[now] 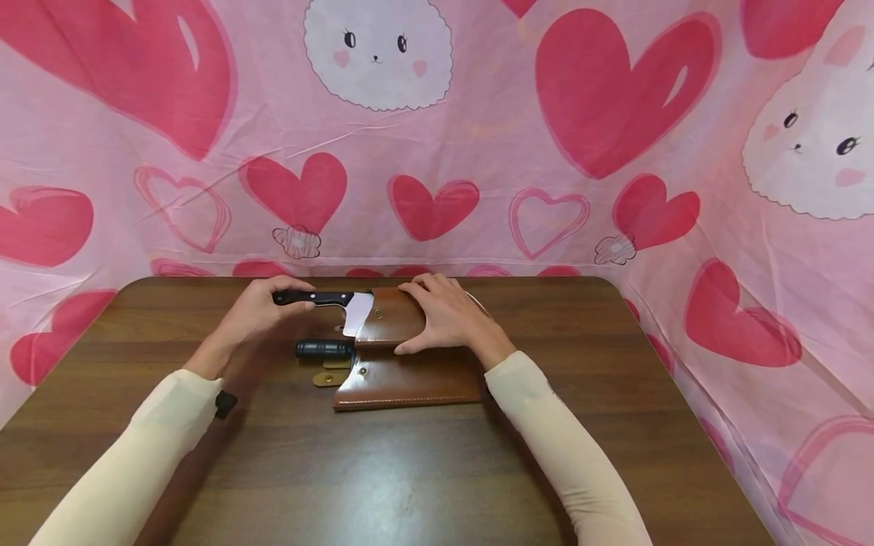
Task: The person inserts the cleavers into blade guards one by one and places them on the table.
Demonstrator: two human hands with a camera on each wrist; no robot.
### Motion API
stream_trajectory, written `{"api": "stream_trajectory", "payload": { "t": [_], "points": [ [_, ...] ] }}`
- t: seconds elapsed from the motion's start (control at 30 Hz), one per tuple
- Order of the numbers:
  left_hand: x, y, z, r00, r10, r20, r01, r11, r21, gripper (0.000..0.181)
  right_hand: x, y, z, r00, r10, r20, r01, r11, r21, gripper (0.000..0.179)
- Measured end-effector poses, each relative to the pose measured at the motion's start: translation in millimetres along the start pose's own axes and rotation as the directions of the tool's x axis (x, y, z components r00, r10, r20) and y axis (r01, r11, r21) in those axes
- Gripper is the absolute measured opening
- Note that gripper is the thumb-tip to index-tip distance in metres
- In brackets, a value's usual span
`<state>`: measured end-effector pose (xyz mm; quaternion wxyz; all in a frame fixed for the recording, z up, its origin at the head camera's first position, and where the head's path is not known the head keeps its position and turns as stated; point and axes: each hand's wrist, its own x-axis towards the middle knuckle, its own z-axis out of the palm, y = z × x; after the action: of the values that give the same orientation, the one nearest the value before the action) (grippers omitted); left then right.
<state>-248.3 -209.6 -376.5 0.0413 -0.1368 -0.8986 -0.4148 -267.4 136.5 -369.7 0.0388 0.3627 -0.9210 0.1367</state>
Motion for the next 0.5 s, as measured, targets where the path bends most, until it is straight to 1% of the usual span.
{"api": "stream_trajectory", "payload": {
  "t": [0.2, 0.5],
  "points": [
    [0.9, 4.2, 2.5, 1.000, -0.001, -0.001, 0.001, 1.000, -0.012, 0.031, 2.2, -4.1, 1.1, 1.000, -0.007, 0.000, 0.007, 1.000, 0.001, 0.102],
    [2.1, 6.4, 5.9, 0.999, 0.028, -0.016, -0.028, 0.999, -0.016, 0.030, 5.5, -7.9, 2.5, 1.000, -0.016, -0.010, 0.016, 1.000, -0.004, 0.103]
  ]
}}
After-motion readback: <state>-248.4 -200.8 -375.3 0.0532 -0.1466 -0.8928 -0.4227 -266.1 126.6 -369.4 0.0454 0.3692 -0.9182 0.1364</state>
